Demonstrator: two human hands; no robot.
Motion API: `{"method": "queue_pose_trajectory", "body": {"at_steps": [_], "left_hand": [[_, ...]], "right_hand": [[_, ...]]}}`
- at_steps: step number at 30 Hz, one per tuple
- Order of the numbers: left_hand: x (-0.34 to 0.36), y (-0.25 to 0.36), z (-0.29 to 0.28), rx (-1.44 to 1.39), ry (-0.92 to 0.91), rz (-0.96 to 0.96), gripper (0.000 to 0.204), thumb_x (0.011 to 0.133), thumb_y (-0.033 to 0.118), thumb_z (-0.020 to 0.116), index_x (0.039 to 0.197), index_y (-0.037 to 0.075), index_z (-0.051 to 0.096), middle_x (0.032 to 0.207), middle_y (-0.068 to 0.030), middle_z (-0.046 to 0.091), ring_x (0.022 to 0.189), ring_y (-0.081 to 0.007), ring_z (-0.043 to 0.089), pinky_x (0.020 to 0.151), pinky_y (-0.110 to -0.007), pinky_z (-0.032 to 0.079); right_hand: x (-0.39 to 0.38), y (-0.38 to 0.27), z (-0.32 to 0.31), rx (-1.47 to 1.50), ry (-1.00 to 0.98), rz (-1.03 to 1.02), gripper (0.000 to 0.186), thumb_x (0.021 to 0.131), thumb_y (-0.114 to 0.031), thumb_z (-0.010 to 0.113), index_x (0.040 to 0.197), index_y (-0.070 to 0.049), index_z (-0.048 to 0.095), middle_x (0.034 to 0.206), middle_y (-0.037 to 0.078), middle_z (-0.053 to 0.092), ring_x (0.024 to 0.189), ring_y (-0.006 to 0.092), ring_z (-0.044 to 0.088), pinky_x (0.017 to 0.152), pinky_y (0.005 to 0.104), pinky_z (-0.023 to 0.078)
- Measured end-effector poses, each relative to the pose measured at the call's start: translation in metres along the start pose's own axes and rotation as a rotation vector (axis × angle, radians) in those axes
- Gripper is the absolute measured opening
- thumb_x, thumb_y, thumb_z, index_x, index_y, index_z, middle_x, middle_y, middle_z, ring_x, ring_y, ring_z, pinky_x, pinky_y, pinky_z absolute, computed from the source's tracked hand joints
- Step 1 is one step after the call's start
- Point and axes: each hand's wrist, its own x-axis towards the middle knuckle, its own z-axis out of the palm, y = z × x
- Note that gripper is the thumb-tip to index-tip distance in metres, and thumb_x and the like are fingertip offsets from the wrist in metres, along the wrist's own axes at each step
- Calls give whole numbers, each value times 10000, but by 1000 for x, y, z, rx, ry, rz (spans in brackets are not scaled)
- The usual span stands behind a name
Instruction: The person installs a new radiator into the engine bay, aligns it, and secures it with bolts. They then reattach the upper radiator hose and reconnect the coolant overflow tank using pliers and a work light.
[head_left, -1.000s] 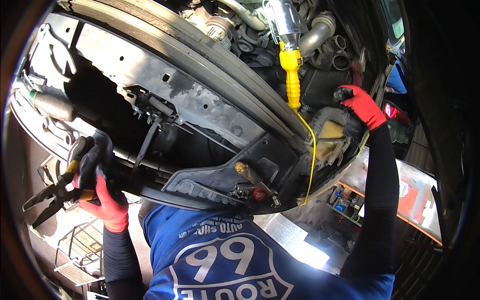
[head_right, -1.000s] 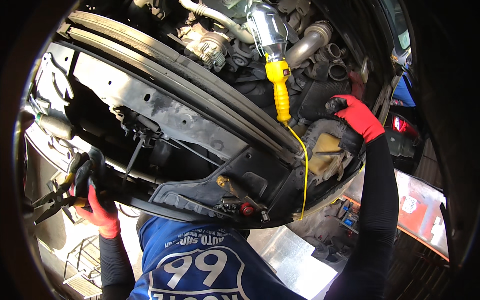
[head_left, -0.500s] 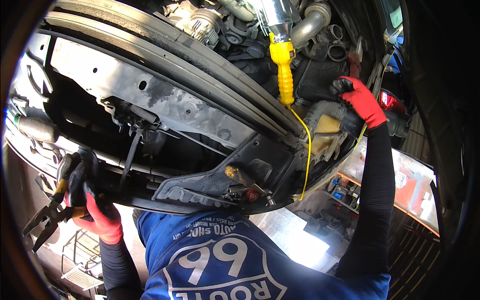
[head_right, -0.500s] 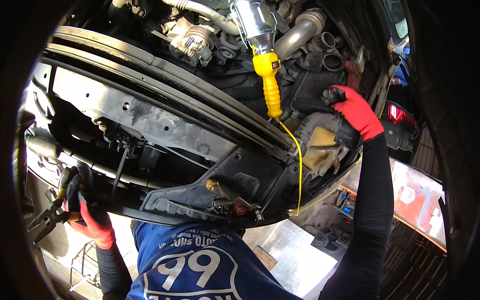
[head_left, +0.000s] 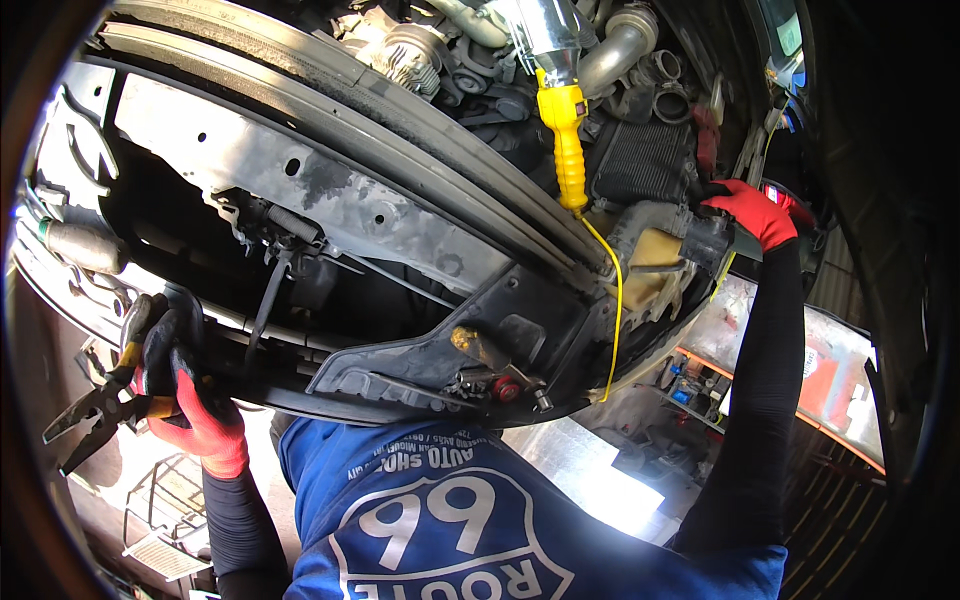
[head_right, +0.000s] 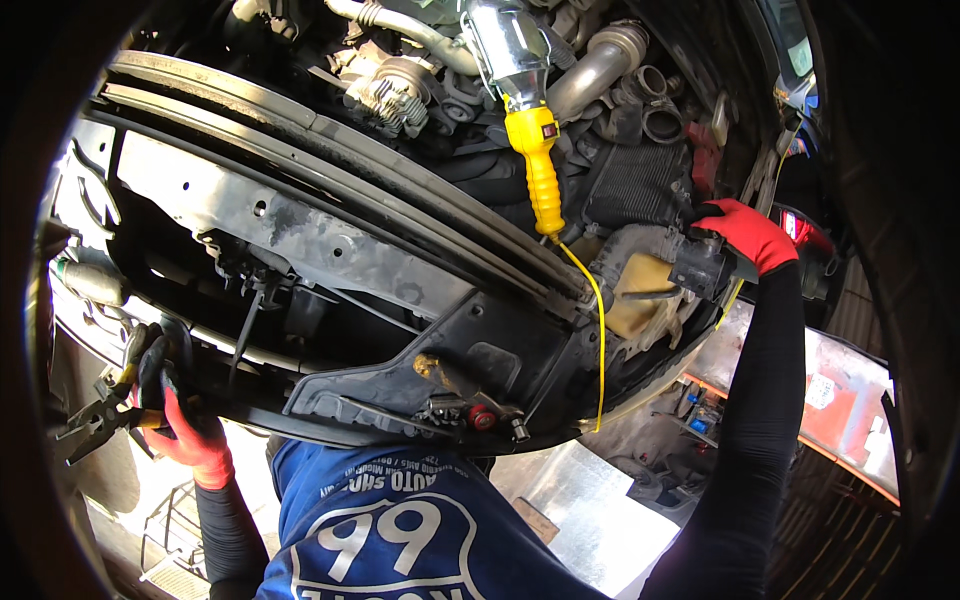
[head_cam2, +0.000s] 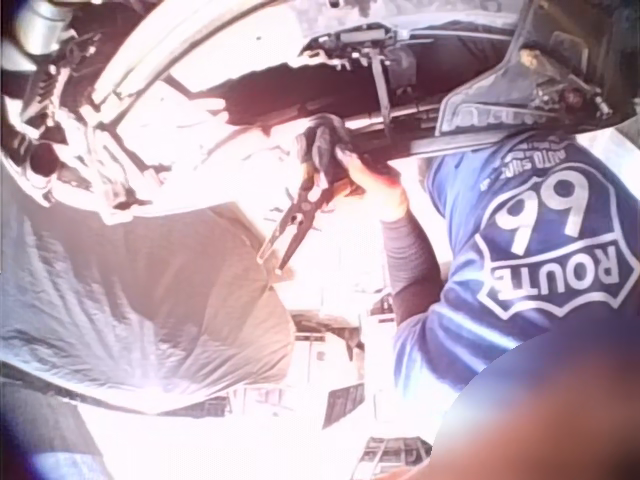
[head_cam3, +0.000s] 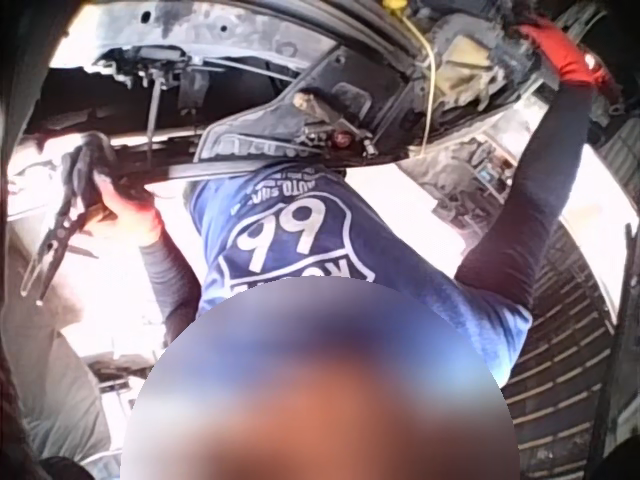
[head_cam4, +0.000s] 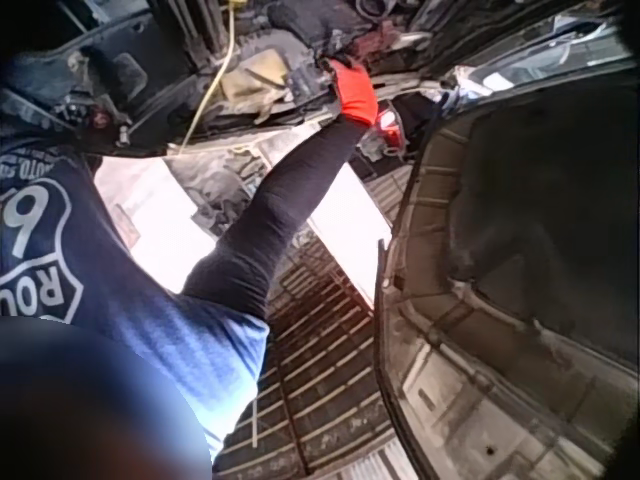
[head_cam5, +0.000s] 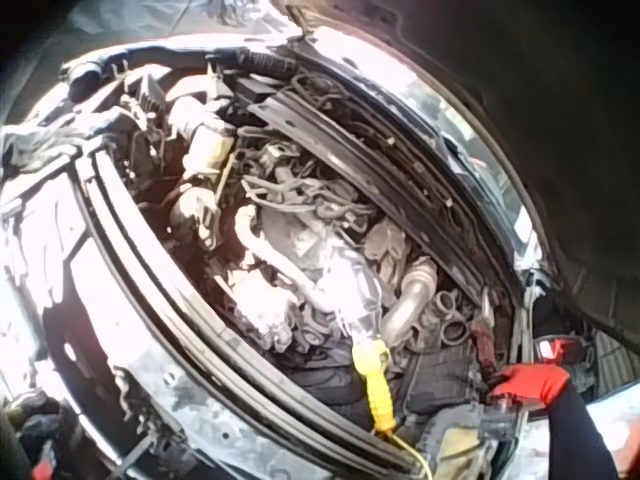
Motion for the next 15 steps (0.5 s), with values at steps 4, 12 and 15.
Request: {"method": "queue_pose_trajectory", "body": {"at_steps": [4, 12, 15], "left_hand": [[0, 4, 7, -673, -2, -551, 316, 945, -11, 567, 1249, 54, 626, 1255, -234, 643, 1138, -398, 638, 1046, -462, 456], [85, 48, -10, -317, -115, -130, 338, 870, -100, 527, 1199, -66, 598, 1362, -255, 540, 1287, -412, 521, 1082, -433, 402], [151, 95, -2, -269, -277, 128, 479, 724, -103, 615, 1195, -19, 603, 1378, -264, 515, 1251, -442, 538, 1049, -484, 443]], "right_hand": [[7, 6, 3, 146, 23, -65, 485, 955, -407, 606, 1249, -28, 677, 1175, 135, 696, 1091, 241, 648, 965, 325, 467], [61, -72, 67, -354, 517, -254, 376, 919, -397, 630, 999, -31, 657, 1026, 175, 709, 1030, 375, 658, 893, 477, 517], [63, -75, 84, -207, 677, -320, 329, 889, -365, 682, 975, -49, 657, 980, 157, 709, 1009, 364, 661, 873, 491, 510]]}}
